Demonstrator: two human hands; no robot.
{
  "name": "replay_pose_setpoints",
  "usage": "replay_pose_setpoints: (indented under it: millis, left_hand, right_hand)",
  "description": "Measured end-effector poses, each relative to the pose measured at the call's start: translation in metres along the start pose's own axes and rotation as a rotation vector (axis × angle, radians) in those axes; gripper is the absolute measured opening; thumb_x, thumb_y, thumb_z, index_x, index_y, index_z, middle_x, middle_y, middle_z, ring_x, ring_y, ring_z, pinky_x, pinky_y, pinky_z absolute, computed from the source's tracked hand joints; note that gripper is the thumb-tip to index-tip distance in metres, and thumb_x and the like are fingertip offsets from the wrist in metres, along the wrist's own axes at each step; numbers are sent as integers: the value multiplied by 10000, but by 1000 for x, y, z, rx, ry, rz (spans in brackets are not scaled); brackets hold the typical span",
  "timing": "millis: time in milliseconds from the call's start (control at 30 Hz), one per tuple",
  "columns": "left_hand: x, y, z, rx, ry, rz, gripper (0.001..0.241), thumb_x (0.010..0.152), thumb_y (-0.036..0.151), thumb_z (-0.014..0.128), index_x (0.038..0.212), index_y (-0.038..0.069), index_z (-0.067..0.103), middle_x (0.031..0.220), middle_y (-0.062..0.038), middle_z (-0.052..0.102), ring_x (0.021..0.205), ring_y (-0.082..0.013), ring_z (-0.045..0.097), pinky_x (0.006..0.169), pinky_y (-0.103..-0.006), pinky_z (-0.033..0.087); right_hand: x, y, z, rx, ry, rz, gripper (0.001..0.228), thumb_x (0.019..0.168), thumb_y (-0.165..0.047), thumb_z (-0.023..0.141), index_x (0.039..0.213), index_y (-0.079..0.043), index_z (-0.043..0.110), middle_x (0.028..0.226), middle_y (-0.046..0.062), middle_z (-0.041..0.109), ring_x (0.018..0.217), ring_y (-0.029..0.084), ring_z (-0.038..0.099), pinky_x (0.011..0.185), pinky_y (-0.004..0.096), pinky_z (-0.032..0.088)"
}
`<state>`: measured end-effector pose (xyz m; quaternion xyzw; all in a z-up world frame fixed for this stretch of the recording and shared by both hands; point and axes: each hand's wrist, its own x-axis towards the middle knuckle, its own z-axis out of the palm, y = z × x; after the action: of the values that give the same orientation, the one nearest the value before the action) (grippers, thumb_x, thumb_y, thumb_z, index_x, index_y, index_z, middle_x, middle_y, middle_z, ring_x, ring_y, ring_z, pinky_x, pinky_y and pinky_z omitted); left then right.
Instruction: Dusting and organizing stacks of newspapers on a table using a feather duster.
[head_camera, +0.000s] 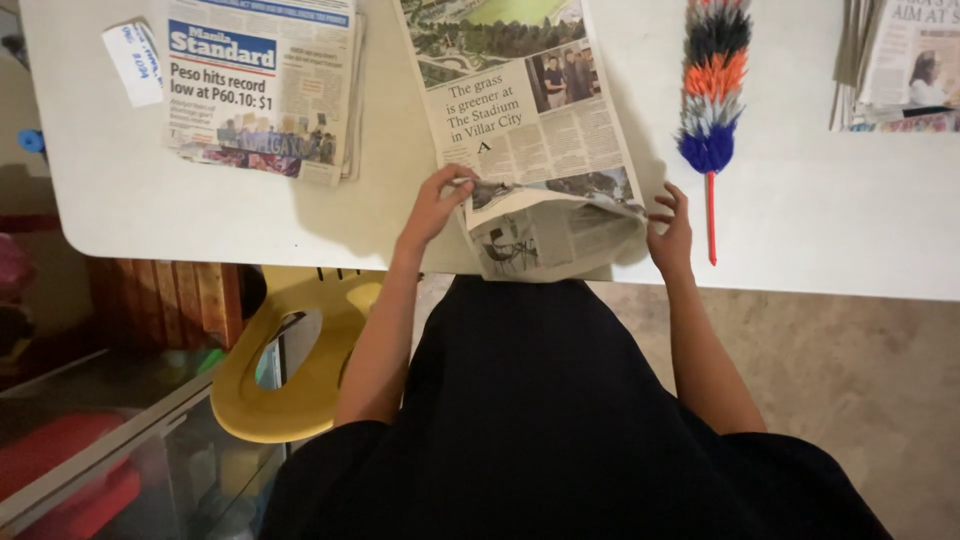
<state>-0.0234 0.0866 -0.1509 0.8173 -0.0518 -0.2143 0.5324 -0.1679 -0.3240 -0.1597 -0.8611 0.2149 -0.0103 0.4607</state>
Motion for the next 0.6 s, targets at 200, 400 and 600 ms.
replay_pose_setpoints:
  millis: [200,400,600]
  left_hand:
    - [19,117,-34,-120,-36,423,193,985,162,693,1146,56,681,1261,-86,598,1236,-281,571,1087,-474,464]
    - [66,212,36,456,71,695,66,1006,258,713,1030,198,723,1264,-13,637,1287,-234,567,1262,-610,190]
    - [45,210,64,391,259,845,464,1013,448,684,1411,257,538,1631,-61,336,1571,-271,262,1314,-623,31]
  right_hand:
    - [30,-34,-9,791,-13,180,455,1059,-211,550,1473,-25,595,1351,137,700,1208,242,697,997,389,575]
    - [17,-137,-19,-29,-261,-404,680,794,-241,851,1330,50,550,1133,208,705,1025,316,699,890,409,551]
    - [50,-18,18,629,395,124,316,1165,-195,694,1134,119,694,975,116,661,817,202,520,795,380,458]
